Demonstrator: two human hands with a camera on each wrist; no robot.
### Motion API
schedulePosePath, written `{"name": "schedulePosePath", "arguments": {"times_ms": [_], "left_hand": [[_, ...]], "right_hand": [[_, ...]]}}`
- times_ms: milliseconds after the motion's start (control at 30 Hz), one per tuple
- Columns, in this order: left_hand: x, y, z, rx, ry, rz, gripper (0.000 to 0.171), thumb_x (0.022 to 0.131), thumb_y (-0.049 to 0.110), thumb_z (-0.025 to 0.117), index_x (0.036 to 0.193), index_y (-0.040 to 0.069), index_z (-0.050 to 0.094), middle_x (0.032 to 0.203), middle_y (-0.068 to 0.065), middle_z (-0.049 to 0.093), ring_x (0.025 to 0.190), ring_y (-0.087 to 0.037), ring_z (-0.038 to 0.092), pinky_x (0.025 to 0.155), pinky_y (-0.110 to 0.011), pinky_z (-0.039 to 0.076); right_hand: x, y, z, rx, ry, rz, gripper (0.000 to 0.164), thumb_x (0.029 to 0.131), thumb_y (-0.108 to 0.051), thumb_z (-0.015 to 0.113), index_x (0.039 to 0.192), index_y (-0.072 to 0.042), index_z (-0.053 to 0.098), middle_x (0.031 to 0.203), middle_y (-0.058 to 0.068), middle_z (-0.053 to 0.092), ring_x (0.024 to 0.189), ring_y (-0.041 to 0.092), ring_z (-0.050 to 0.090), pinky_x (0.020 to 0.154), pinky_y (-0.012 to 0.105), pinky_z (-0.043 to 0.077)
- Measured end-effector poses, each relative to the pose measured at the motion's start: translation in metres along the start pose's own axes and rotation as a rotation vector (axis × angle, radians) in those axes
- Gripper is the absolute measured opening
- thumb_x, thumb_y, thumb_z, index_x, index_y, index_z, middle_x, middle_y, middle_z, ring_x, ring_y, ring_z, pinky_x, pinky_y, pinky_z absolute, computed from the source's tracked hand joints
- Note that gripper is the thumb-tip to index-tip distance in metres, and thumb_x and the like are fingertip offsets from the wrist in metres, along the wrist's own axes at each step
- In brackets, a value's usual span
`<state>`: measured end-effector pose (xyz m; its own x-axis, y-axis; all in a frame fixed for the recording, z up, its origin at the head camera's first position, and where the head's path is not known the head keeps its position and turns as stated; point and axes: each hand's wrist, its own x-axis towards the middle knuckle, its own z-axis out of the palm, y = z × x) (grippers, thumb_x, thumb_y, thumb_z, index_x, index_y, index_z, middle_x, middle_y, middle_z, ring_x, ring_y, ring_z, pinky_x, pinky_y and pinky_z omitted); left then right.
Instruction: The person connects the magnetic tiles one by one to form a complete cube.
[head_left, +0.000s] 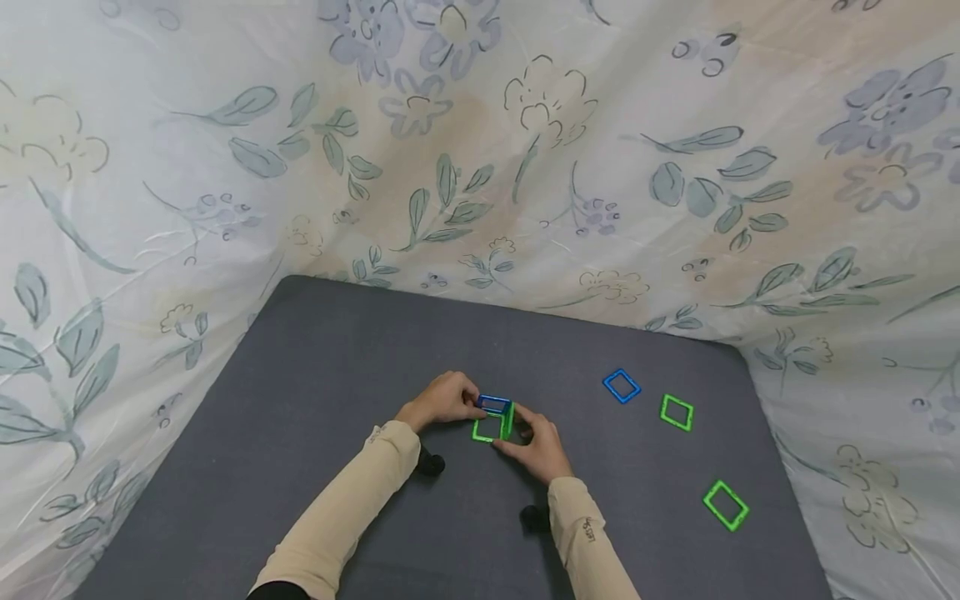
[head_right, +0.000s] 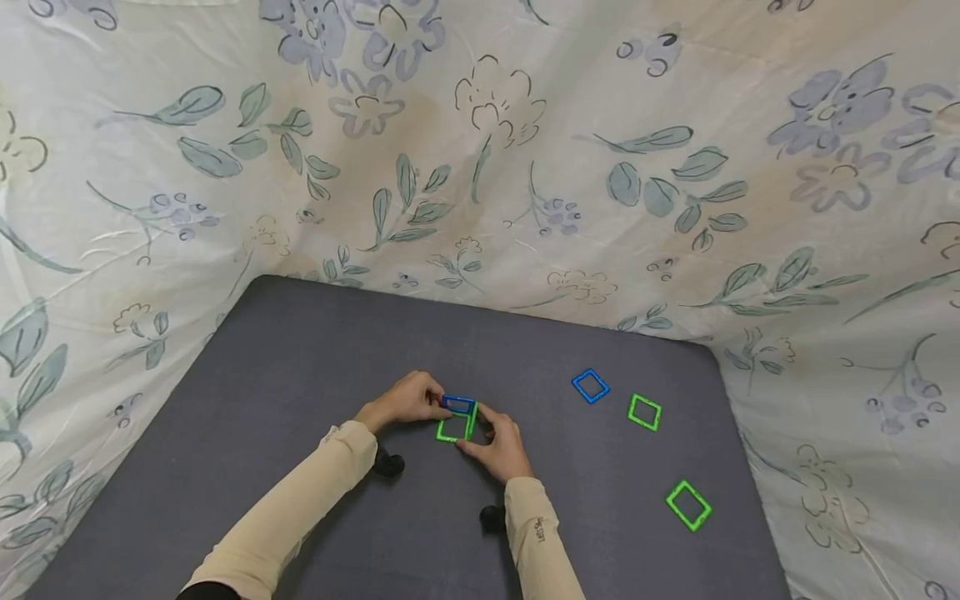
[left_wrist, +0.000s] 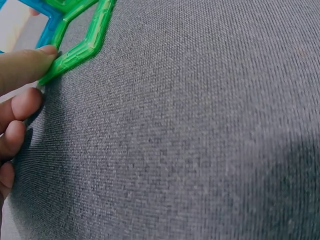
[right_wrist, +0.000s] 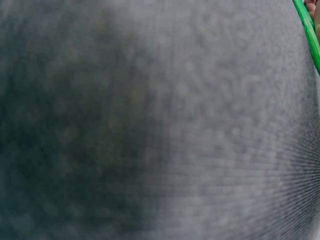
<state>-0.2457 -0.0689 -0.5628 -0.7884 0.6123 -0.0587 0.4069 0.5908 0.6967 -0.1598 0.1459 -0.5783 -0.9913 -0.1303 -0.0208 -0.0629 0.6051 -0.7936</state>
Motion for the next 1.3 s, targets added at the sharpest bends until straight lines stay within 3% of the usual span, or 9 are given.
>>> {"name": "schedulePosePath", "arguments": {"times_ms": [133,233,367,433,533,700,900,1067,1300], "left_hand": [[0.000,0.000,-0.002,0.027,-0.035,0.023,0.020,0.088,0.024,0.082,0.073,0.015,0.073,0.061,0.006,0.062,0.052,-0.002,0.046,0.053,-0.017,0.036],[0.000,0.001,-0.007,0.069,-0.069,0.024,0.018,0.086,0.029,0.084,0.089,0.013,0.078,0.069,0.005,0.064,0.058,-0.003,0.050,0.057,-0.019,0.040],[0.004,0.009,-0.020,0.170,-0.080,0.042,0.046,0.080,0.039,0.088,0.117,0.013,0.078,0.091,0.003,0.070,0.079,-0.008,0.059,0.072,-0.026,0.050],[0.009,0.015,-0.027,0.219,-0.079,0.076,0.054,0.079,0.043,0.088,0.124,0.014,0.075,0.102,0.001,0.071,0.089,-0.012,0.062,0.081,-0.031,0.053],[0.017,0.027,-0.035,0.245,-0.091,0.141,0.051,0.083,0.043,0.085,0.124,0.014,0.075,0.108,-0.004,0.071,0.094,-0.018,0.063,0.084,-0.035,0.053],[0.032,0.043,-0.037,0.209,-0.158,0.207,0.038,0.094,0.037,0.075,0.123,0.012,0.076,0.100,-0.004,0.070,0.080,-0.010,0.057,0.071,-0.025,0.047],[0.043,0.047,-0.034,0.094,-0.273,0.192,0.027,0.100,0.023,0.067,0.121,0.010,0.077,0.085,-0.002,0.070,0.061,-0.005,0.048,0.058,-0.019,0.038],[0.049,0.046,-0.034,0.068,-0.295,0.189,0.020,0.101,0.021,0.066,0.114,0.013,0.080,0.086,0.002,0.072,0.060,-0.004,0.049,0.058,-0.019,0.039],[0.054,0.050,-0.035,0.059,-0.346,0.191,0.019,0.101,0.021,0.066,0.112,0.015,0.081,0.084,-0.003,0.073,0.056,-0.004,0.045,0.056,-0.018,0.037]], "right_hand": [[0.000,0.001,0.001,-0.003,0.000,-0.003,0.067,0.081,-0.020,0.088,0.141,-0.008,0.061,0.122,0.008,0.073,0.108,0.024,0.067,0.088,0.041,0.057],[0.000,0.001,0.001,-0.003,-0.001,-0.013,0.066,0.081,-0.020,0.088,0.141,-0.008,0.062,0.120,0.008,0.073,0.108,0.023,0.067,0.088,0.040,0.057],[0.001,0.001,-0.001,0.009,-0.006,-0.016,0.066,0.080,-0.019,0.089,0.140,-0.008,0.062,0.120,0.009,0.073,0.110,0.023,0.067,0.088,0.040,0.057],[0.002,0.003,-0.003,0.010,-0.007,-0.023,0.065,0.080,-0.019,0.089,0.139,-0.007,0.063,0.120,0.009,0.073,0.110,0.024,0.067,0.088,0.040,0.057],[0.004,0.004,-0.005,0.015,-0.006,-0.031,0.065,0.080,-0.018,0.089,0.139,-0.007,0.063,0.120,0.009,0.073,0.111,0.024,0.067,0.088,0.041,0.057],[0.006,0.007,-0.008,0.032,-0.025,-0.041,0.066,0.081,-0.018,0.088,0.140,-0.008,0.062,0.121,0.009,0.073,0.113,0.024,0.067,0.089,0.041,0.057],[0.009,0.008,-0.009,0.044,-0.045,-0.064,0.066,0.082,-0.018,0.087,0.141,-0.008,0.061,0.123,0.009,0.073,0.113,0.023,0.068,0.088,0.039,0.057],[0.011,0.007,-0.010,0.040,-0.049,-0.065,0.065,0.082,-0.019,0.087,0.141,-0.009,0.062,0.121,0.007,0.073,0.111,0.021,0.068,0.087,0.036,0.056],[0.012,0.006,-0.010,0.005,-0.045,-0.067,0.059,0.082,-0.020,0.087,0.136,-0.009,0.065,0.121,0.008,0.072,0.109,0.025,0.067,0.086,0.038,0.057]]}}
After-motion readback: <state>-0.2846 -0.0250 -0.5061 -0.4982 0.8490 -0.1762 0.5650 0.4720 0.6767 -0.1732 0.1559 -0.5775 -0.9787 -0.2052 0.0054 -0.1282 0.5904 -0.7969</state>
